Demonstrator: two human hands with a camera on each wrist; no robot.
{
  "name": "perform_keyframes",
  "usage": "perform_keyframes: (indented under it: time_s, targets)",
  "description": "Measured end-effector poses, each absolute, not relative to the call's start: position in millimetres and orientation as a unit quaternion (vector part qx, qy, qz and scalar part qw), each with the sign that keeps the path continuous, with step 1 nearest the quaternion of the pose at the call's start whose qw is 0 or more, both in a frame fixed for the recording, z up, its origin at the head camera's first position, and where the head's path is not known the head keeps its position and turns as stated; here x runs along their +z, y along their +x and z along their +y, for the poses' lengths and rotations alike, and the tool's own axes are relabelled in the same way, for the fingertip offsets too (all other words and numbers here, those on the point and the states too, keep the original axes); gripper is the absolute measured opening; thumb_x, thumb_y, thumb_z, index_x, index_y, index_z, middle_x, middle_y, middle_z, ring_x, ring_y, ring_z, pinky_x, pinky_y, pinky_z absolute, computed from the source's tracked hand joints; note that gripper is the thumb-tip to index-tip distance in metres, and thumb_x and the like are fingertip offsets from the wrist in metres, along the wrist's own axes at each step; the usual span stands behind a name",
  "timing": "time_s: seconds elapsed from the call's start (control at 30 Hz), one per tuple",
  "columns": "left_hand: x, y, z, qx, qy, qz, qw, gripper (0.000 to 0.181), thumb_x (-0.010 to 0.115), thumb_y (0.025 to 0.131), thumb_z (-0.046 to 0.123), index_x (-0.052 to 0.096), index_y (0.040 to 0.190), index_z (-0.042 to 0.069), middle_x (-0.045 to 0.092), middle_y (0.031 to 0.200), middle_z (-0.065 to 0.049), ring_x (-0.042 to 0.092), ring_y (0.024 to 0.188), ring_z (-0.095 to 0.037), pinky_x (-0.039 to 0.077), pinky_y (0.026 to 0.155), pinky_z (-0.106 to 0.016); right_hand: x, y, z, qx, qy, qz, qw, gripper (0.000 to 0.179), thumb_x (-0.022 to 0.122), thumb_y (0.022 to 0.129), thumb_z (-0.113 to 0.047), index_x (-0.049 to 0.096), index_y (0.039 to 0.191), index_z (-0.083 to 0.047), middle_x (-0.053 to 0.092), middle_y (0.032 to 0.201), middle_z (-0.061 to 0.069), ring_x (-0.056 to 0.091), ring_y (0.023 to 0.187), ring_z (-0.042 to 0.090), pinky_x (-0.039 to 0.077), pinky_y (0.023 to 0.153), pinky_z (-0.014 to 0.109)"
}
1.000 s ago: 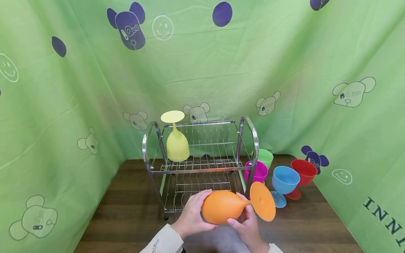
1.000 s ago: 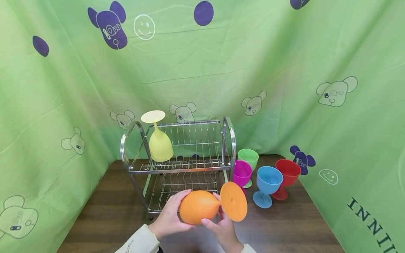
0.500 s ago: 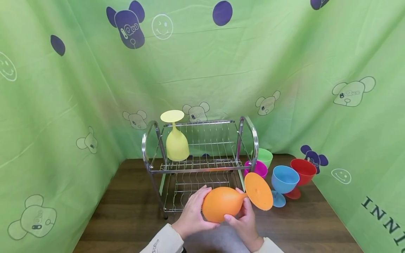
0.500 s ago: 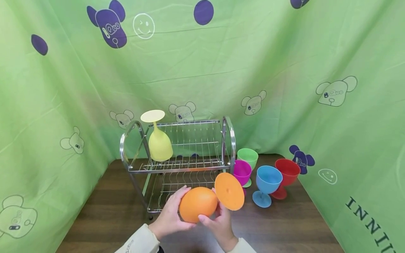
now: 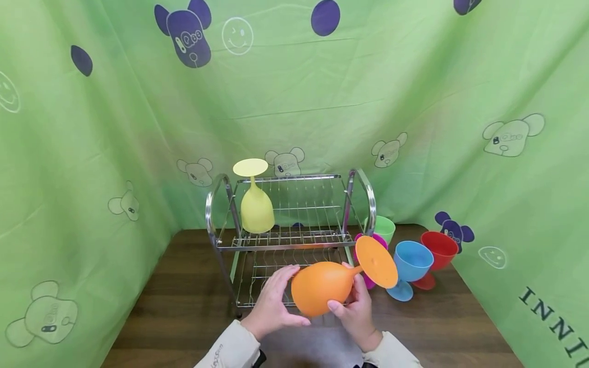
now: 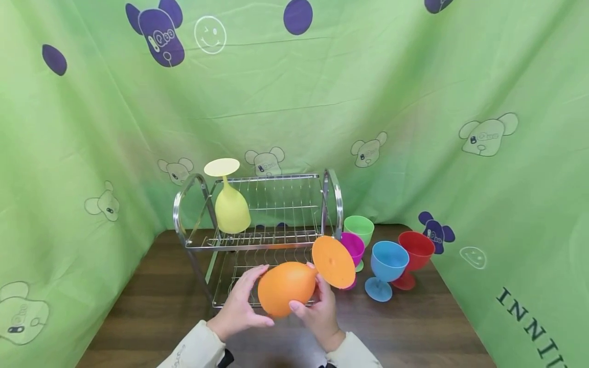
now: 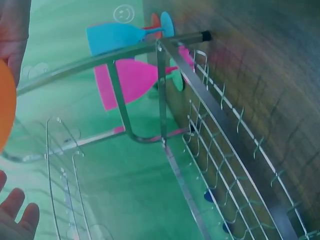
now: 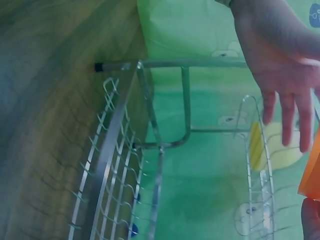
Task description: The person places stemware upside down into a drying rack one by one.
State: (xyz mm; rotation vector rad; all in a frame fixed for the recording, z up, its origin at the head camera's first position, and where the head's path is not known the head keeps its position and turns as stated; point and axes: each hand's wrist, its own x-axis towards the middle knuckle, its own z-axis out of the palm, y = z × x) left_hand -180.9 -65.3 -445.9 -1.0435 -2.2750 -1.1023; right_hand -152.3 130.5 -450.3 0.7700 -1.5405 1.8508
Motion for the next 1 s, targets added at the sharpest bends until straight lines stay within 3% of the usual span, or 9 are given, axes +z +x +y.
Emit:
perform_keyframes:
  time_s: [0.17, 0.27, 0.4, 0.57, 0.73, 1.0]
  targets:
    - [-448, -182, -83, -0.436, -0.333, -0.815, 0.185, 0.104, 0.091, 0.041, 0.023, 0.047, 0.132, 0.000, 0.056, 0.128, -0.016, 0.051, 0.117, -0.030, 0.044, 0.095, -0.048, -438, -158, 139, 0.683, 0.304, -0.588, 0.310, 0.059, 0.069, 0.082, -0.004, 0.043, 0.135, -0.002, 0.060, 0.117, -0.003, 0.062, 0.099, 0.007, 0.050, 0.084, 0.019]
    - [-452, -182, -93, -0.453, -0.308, -0.811, 0.205, 0.097, 0.091, 0.043, 0.016, 0.050, 0.129, -0.002, 0.057, 0.126, -0.017, 0.053, 0.114, -0.031, 0.046, 0.093, -0.046, -430, -162, 146, 0.671, 0.313, -0.597, 0.310, 0.059, 0.069, 0.082, -0.005, 0.043, 0.135, -0.004, 0.060, 0.116, -0.003, 0.062, 0.098, 0.006, 0.049, 0.084, 0.018]
    - [-457, -187, -101, -0.457, -0.305, -0.787, 0.281, 0.078, 0.090, 0.049, 0.008, 0.057, 0.118, -0.004, 0.060, 0.117, -0.018, 0.056, 0.105, -0.031, 0.048, 0.088, -0.033, -419, -167, 154, 0.673, 0.323, -0.593, 0.302, 0.058, 0.069, 0.085, -0.010, 0.042, 0.136, -0.001, 0.060, 0.117, -0.002, 0.062, 0.099, 0.008, 0.050, 0.084, 0.020]
    - [-451, -189, -104, -0.452, -0.281, -0.754, 0.385, 0.053, 0.083, 0.052, -0.009, 0.062, 0.100, -0.007, 0.063, 0.102, -0.022, 0.059, 0.093, -0.034, 0.044, 0.086, -0.016, -407, -170, 160, 0.674, 0.313, -0.598, 0.301, 0.059, 0.069, 0.084, -0.010, 0.042, 0.136, -0.003, 0.060, 0.117, -0.001, 0.062, 0.100, 0.009, 0.051, 0.082, 0.021]
    - [-461, -193, -120, -0.447, -0.234, -0.747, 0.433, 0.047, 0.078, 0.052, -0.019, 0.064, 0.094, -0.006, 0.064, 0.094, -0.021, 0.057, 0.081, -0.025, 0.044, 0.071, -0.017, -398, -172, 159, 0.671, 0.322, -0.595, 0.304, 0.059, 0.068, 0.083, -0.005, 0.041, 0.136, -0.002, 0.060, 0.116, -0.001, 0.062, 0.099, 0.009, 0.050, 0.083, 0.020]
    - [-462, -189, -146, -0.454, -0.140, -0.747, 0.465, 0.045, 0.077, 0.056, -0.016, 0.061, 0.097, -0.006, 0.057, 0.102, -0.022, 0.050, 0.086, -0.019, 0.038, 0.069, -0.019, -377, -176, 160, 0.671, 0.319, -0.587, 0.321, 0.061, 0.063, 0.079, 0.003, 0.043, 0.136, -0.001, 0.060, 0.115, 0.000, 0.062, 0.097, 0.010, 0.051, 0.081, 0.021]
